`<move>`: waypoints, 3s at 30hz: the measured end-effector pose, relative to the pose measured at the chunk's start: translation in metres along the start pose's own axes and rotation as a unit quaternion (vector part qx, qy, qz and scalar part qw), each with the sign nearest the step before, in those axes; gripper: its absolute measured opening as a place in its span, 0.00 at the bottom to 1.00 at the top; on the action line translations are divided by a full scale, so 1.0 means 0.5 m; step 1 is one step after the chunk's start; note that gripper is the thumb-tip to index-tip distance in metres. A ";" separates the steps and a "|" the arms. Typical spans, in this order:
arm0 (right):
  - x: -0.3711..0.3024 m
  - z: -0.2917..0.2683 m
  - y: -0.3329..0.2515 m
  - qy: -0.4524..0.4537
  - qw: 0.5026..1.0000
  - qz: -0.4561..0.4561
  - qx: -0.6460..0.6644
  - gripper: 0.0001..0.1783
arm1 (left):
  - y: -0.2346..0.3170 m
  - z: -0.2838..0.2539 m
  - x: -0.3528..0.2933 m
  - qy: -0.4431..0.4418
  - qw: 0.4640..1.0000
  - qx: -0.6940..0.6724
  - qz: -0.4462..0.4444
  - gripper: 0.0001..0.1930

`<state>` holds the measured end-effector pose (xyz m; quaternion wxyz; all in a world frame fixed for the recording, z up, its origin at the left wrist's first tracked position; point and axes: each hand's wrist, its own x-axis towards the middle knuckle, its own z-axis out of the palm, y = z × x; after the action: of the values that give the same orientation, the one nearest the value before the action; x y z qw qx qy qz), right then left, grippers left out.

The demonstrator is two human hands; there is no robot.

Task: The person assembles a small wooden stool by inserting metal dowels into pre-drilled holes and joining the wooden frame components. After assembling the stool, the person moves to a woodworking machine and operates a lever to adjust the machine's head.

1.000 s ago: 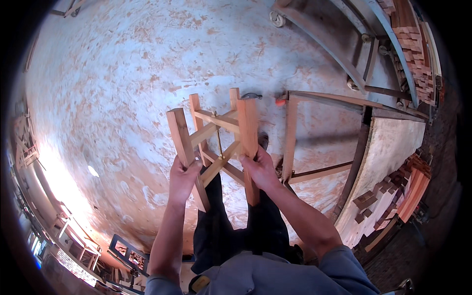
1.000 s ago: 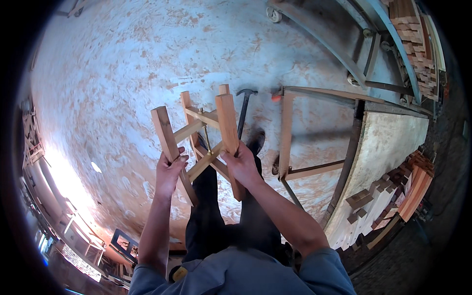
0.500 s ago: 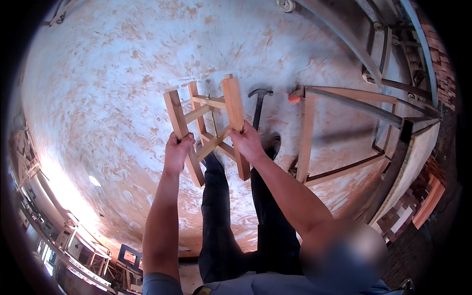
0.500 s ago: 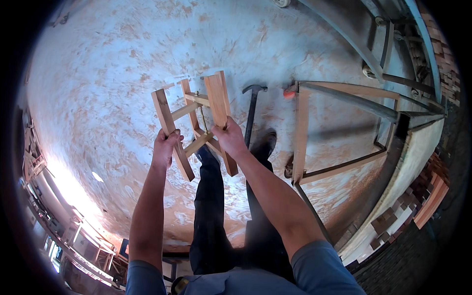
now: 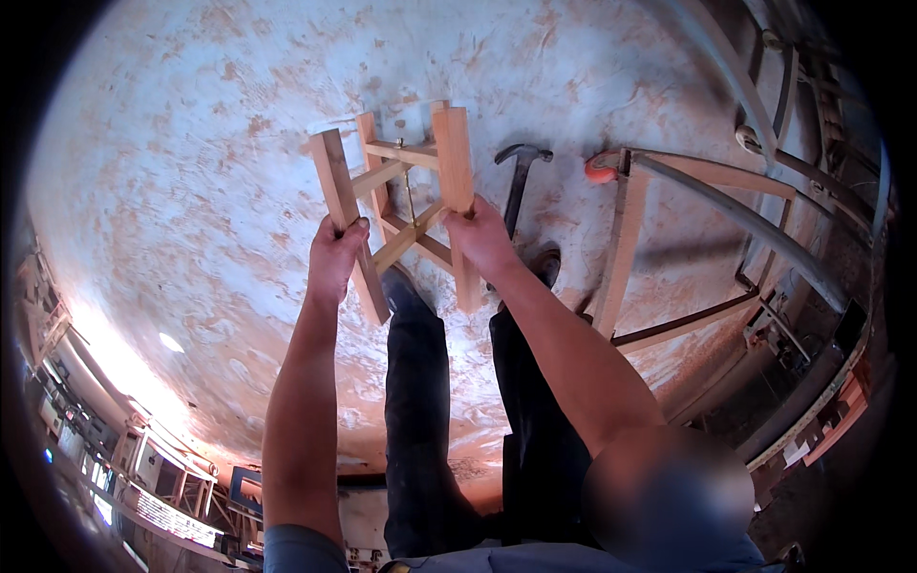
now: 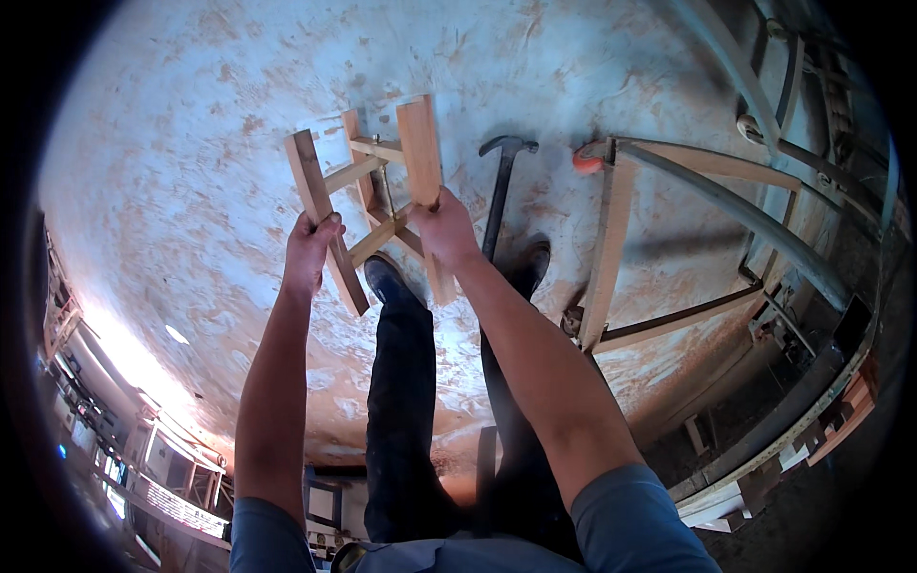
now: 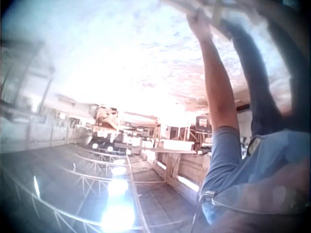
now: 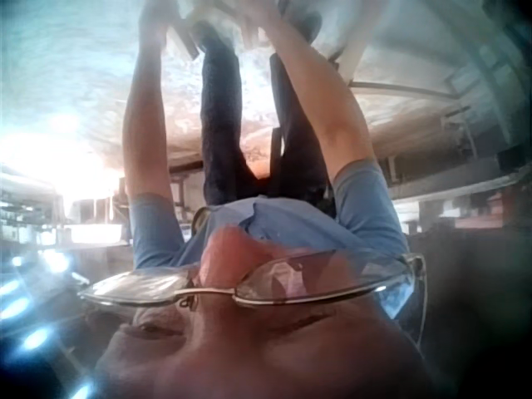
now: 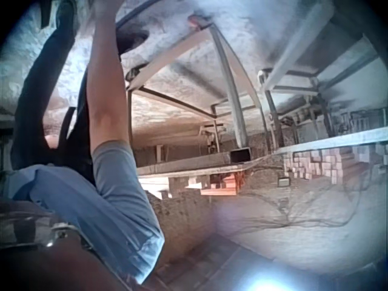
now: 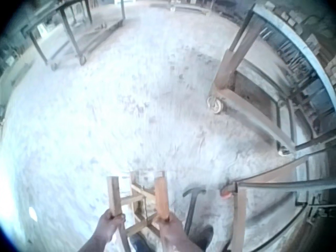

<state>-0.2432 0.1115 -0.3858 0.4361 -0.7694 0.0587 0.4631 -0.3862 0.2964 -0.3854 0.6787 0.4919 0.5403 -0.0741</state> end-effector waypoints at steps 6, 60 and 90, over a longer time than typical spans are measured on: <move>0.035 -0.015 0.012 -0.001 1.000 0.022 0.016 0.23 | -0.009 0.023 0.026 0.002 1.000 -0.006 0.009 0.12; 0.051 -0.016 0.086 -0.012 0.999 -0.019 0.044 0.29 | -0.037 0.028 0.038 0.038 0.994 0.103 -0.002 0.17; -0.886 -0.257 0.193 -0.259 0.881 0.174 -0.356 0.31 | -0.036 -0.116 -0.834 -0.241 0.764 0.588 -0.110 0.44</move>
<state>-0.4561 -0.1796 -0.0825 0.0444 -0.7025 -0.0925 0.7042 -0.6048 0.1509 -0.0559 0.3515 0.6977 0.2602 -0.5673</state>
